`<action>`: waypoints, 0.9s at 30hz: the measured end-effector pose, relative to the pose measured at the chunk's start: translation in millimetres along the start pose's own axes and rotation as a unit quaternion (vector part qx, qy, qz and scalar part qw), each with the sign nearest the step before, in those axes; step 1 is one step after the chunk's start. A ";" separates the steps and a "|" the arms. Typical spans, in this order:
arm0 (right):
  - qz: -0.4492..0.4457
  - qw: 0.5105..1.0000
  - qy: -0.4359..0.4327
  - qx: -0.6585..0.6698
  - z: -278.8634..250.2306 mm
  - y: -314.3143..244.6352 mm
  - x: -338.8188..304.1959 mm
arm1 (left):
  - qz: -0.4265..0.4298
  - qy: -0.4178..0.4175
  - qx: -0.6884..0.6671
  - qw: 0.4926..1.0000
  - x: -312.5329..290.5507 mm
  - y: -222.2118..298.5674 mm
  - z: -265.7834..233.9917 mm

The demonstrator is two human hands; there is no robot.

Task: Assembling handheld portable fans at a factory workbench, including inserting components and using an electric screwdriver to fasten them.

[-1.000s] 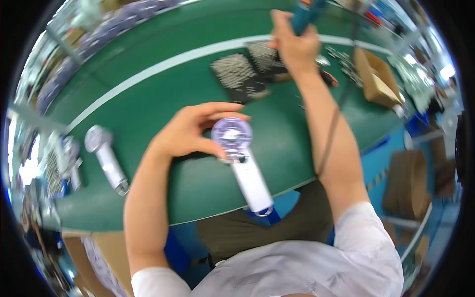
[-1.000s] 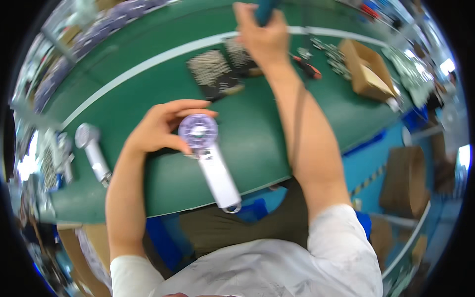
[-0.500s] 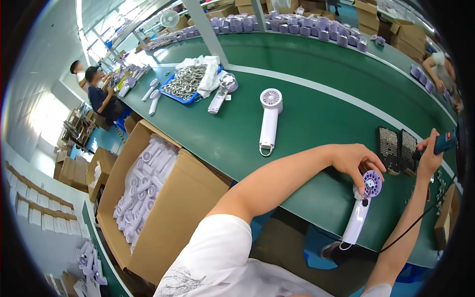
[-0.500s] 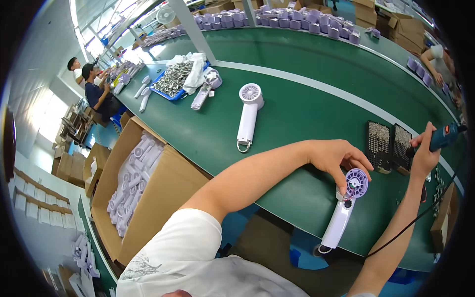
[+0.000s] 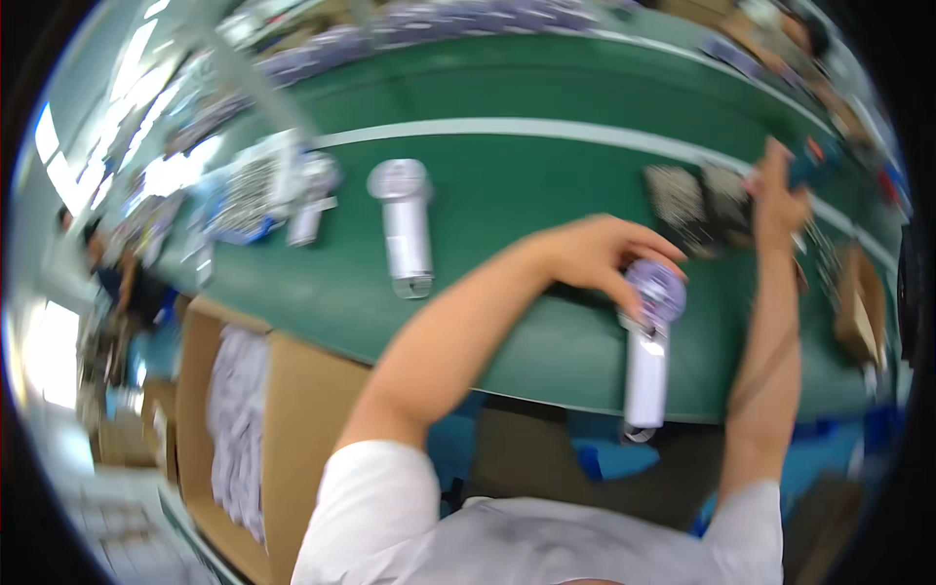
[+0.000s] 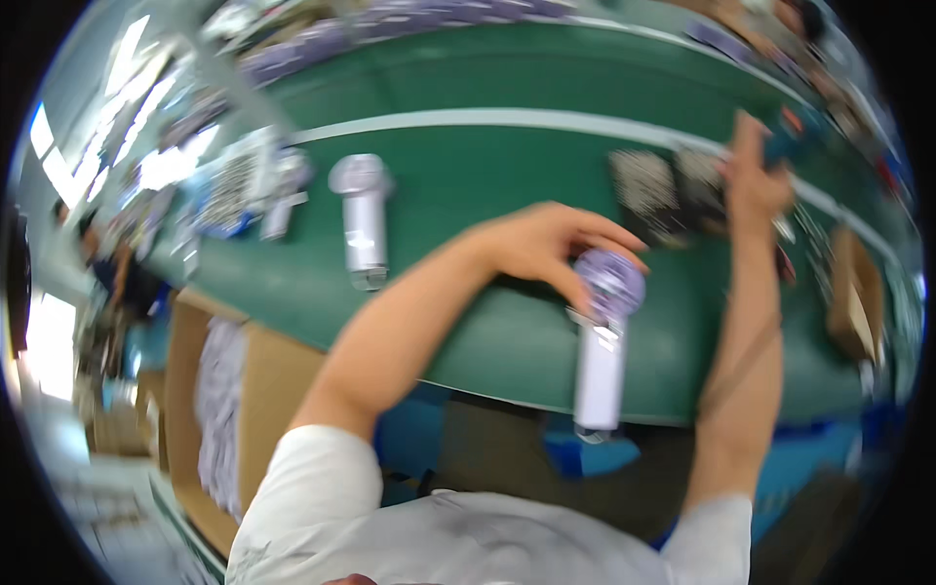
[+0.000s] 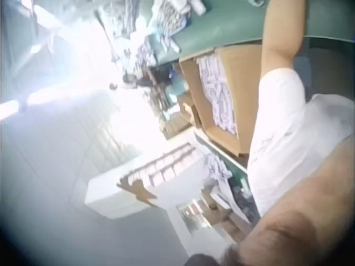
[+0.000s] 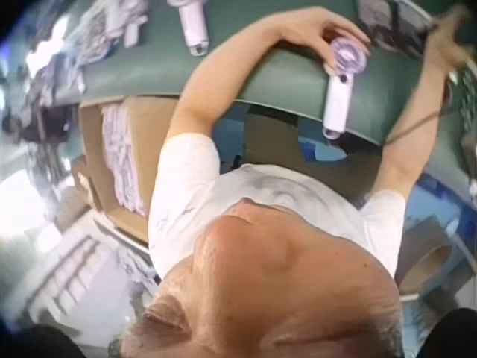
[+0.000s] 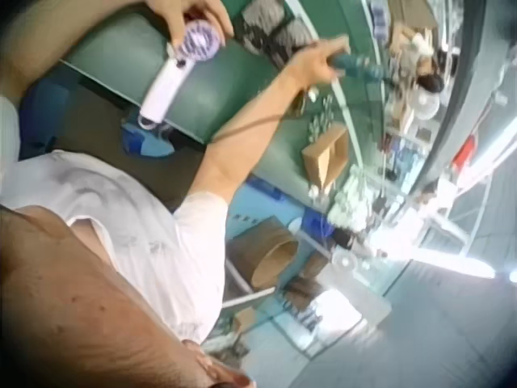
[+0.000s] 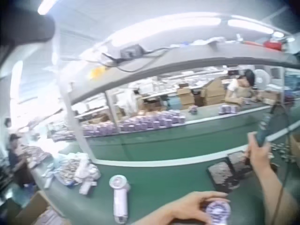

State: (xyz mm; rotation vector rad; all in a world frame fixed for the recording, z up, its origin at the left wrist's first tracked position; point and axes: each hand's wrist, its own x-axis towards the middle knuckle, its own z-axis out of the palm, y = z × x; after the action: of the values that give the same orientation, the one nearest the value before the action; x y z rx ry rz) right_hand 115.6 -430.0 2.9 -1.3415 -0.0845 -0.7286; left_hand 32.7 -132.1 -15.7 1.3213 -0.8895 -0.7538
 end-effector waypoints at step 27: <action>0.018 0.984 -0.098 0.149 82.2 -150.4 -125.0 | 0.003 0.027 -0.010 1.000 -4.5 0.4 -0.9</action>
State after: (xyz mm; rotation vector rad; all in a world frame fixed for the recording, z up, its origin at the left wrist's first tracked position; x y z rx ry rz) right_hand -32.1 -308.9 95.4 -1.1198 -0.3145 -0.5279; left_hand 31.4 -127.7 -15.8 1.3148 -0.8408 -0.7188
